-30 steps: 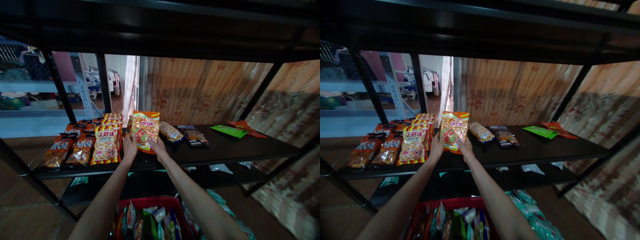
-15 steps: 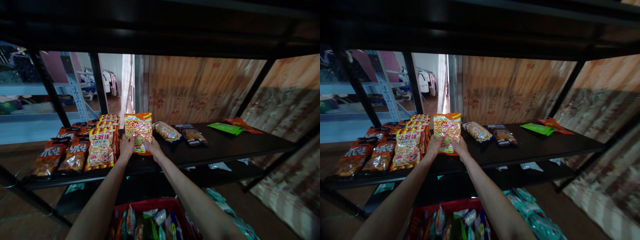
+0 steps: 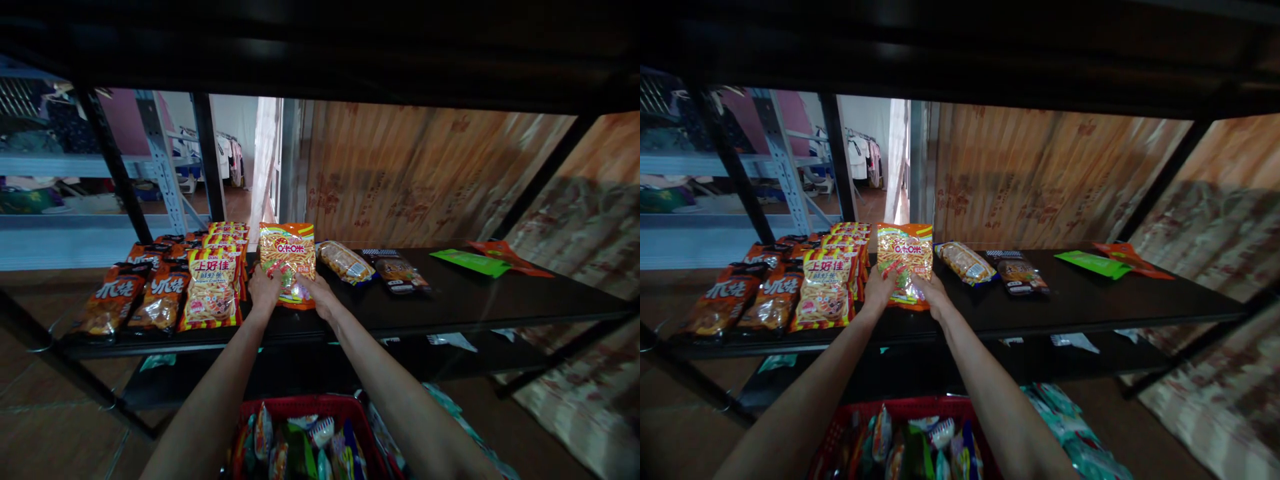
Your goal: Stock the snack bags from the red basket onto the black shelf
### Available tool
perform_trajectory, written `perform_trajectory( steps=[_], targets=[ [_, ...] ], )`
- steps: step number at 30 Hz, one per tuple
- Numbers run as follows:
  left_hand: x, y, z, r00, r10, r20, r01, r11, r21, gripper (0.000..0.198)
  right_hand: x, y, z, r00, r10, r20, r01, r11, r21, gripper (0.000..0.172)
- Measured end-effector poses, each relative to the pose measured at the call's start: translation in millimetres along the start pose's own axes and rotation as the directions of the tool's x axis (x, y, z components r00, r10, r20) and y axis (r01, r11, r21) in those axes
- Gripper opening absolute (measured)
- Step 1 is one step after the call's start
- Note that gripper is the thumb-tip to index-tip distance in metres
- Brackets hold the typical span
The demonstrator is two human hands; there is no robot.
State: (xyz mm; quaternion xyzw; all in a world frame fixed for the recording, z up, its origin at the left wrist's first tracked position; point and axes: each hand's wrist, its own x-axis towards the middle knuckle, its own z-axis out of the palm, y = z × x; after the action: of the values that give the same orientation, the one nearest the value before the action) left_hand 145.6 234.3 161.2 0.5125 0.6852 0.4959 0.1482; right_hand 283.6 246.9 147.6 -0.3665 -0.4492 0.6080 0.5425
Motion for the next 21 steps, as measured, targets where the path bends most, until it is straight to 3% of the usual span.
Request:
perform_trajectory(
  steps=[5,10,21],
  targets=[
    [-16,18,1.9,0.996,0.069,-0.061,-0.063,0.992,0.105,0.041,-2,-4,-5,0.997,0.037,-0.064,-0.036,0.999,0.022,0.043],
    [-25,26,1.3,0.985,0.154,-0.077,-0.148,0.986,0.081,0.04,-5,-11,-4,0.993,0.052,-0.105,-0.042,0.995,0.088,0.044],
    [-22,14,-5.7,0.984,0.059,-0.167,-0.056,0.998,0.026,0.048,12,-11,6,0.995,0.083,0.048,-0.084,0.996,0.016,0.041]
  ],
)
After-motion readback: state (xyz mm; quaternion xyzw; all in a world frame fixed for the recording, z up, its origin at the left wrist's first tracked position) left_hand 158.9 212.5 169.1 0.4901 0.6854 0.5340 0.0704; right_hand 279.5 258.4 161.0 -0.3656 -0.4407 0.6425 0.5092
